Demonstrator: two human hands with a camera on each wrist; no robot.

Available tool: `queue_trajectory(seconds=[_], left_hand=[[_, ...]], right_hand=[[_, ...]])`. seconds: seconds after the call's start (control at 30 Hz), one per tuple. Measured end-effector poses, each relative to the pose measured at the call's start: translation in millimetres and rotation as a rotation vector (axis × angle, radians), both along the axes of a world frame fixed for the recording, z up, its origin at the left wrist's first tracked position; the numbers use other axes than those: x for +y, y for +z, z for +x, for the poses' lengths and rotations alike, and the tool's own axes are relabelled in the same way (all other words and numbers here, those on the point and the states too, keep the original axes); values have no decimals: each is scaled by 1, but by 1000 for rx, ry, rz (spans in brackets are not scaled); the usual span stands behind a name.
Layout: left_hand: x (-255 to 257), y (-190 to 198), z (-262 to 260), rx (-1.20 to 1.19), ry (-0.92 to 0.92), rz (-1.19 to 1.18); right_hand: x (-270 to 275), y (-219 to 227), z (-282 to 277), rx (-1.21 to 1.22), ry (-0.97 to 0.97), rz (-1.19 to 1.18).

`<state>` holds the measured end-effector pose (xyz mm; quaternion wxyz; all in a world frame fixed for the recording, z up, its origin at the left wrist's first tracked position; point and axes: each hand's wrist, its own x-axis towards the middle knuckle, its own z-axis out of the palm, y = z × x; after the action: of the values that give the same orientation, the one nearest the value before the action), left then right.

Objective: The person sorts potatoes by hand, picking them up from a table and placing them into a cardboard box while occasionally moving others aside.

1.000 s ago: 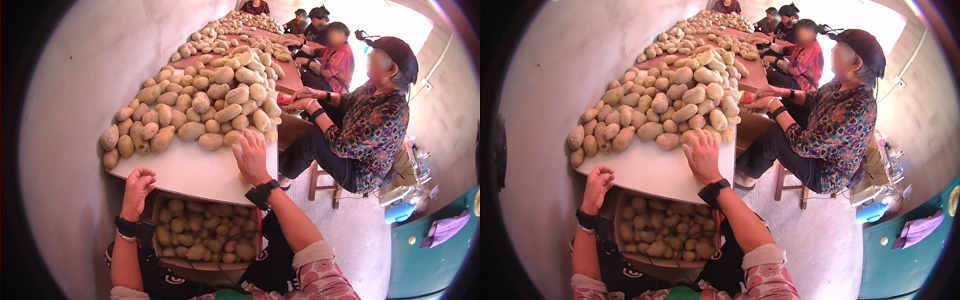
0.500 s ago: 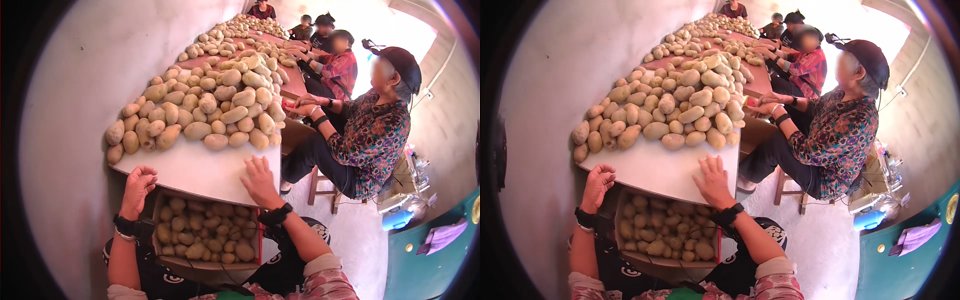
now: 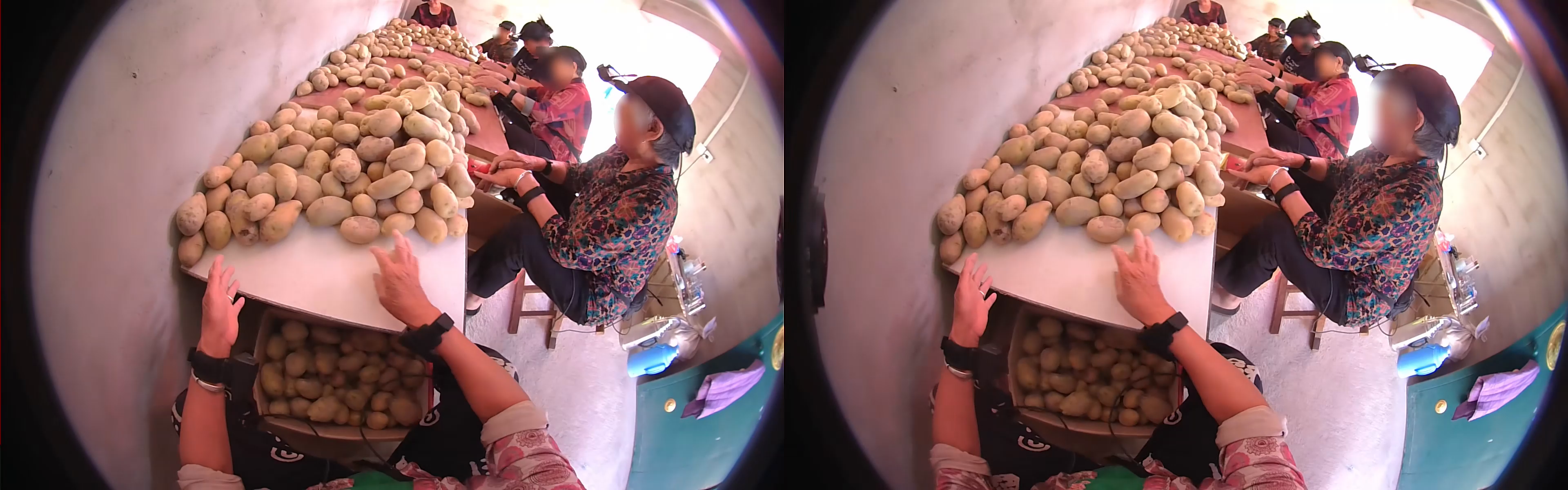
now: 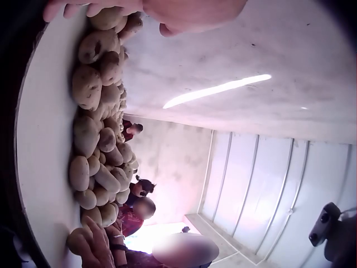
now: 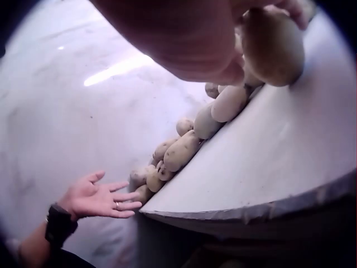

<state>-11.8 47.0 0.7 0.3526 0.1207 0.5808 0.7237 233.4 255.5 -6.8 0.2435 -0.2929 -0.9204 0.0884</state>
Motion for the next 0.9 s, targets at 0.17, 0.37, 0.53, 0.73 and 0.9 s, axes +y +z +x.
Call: queue_trajectory(seconds=[0.17, 0.37, 0.53, 0.73, 0.9], left_hand=[[1, 3, 0, -38, -29, 10], [-1, 4, -3, -18, 2, 11], [0, 5, -1, -12, -28, -25], [2, 3, -4, -1, -39, -32], [0, 0, -6, -21, -100, -2]], right_hand=[[-12, 5, -17, -76, 214, 5], [3, 8, -10, -148, 185, -43], [22, 3, 1, -26, 52, -26], [57, 11, 21, 117, -132, -171], [48, 1, 25, -60, -109, -258]])
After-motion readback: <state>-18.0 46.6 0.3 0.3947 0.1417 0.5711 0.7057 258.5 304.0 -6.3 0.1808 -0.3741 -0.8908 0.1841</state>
